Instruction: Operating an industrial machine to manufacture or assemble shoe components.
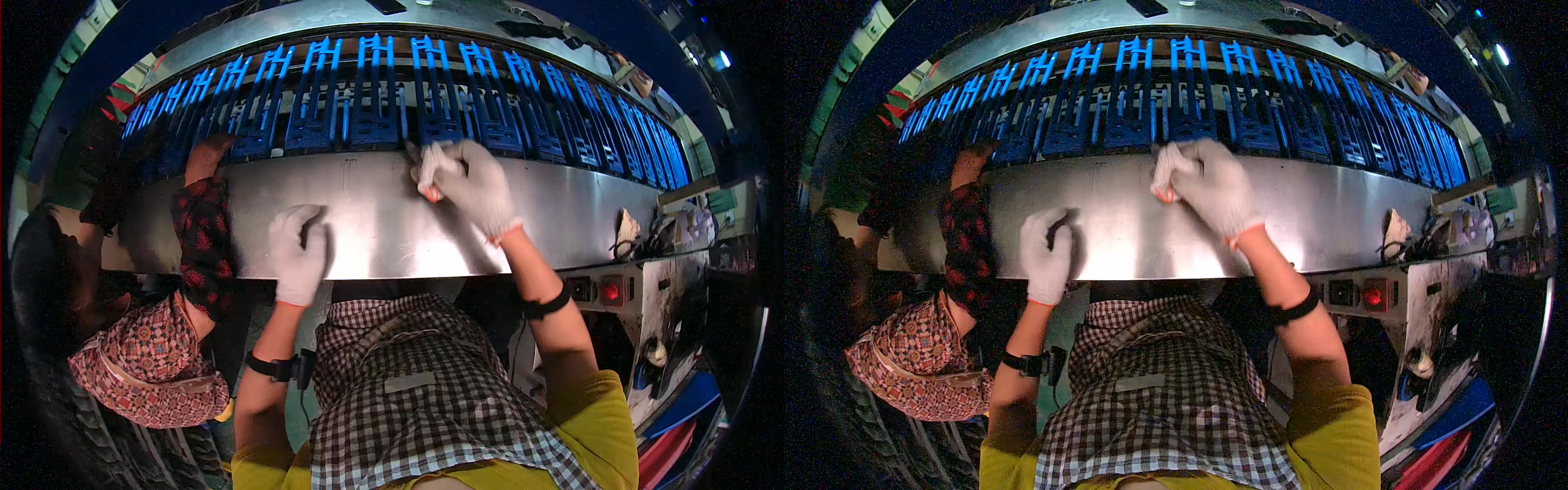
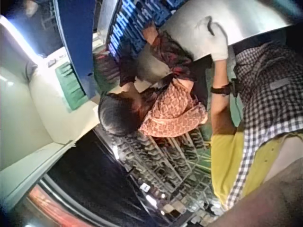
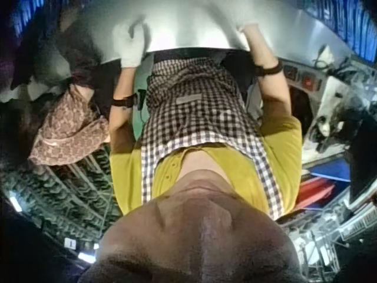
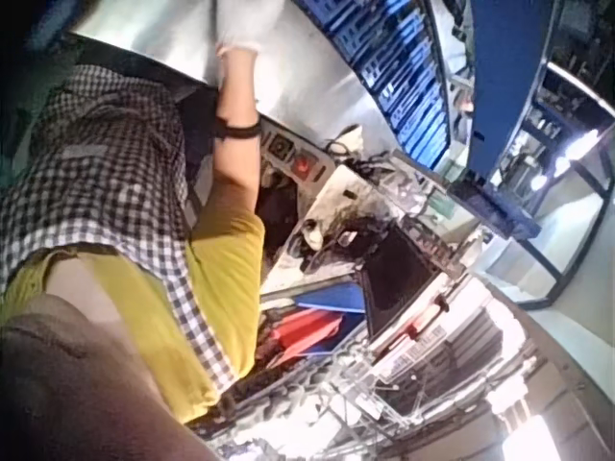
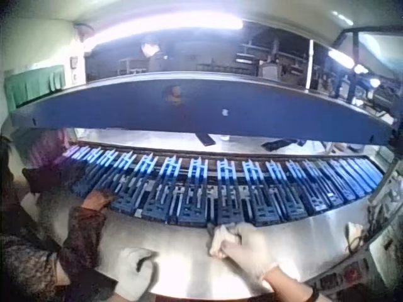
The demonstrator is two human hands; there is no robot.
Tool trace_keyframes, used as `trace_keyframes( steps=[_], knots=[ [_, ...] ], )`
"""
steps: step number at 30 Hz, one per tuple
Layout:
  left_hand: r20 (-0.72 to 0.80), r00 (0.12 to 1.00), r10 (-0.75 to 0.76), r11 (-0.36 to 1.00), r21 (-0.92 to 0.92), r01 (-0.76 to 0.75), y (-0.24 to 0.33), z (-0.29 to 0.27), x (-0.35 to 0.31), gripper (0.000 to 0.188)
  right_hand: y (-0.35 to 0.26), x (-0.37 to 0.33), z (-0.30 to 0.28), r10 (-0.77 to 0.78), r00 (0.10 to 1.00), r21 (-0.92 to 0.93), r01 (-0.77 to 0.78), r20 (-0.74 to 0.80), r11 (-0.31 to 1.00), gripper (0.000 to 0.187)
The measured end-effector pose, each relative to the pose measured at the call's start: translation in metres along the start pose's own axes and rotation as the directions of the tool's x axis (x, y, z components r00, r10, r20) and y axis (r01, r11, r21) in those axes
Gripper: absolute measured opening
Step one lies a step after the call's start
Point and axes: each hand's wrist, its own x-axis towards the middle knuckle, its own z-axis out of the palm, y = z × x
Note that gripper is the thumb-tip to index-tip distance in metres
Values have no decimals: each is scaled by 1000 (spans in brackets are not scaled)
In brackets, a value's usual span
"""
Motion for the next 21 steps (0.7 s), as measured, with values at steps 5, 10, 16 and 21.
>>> trace_keyframes(
  steps=[5, 10, 16, 21],
  knots=[
    [238, 968, 83, 962, -272, -15, 86, 63, -20, 48, 7, -77, 7, 16, 991, -450, -76, -135, 890, 27],
    [395, 913, -100, 929, -292, 228, 144, 83, -29, 68, 4, -102, -4, -21, 975, -504, -97, -223, 858, 27],
    [437, 886, -154, 749, -533, 393, 162, 87, -29, 70, 5, -116, 4, -105, 932, -300, -4, -348, 954, 28],
    [394, 907, -149, 595, -697, 400, 158, 87, -20, 50, 16, -111, 9, 218, 937, 383, -102, -274, 918, 23]
  ],
)
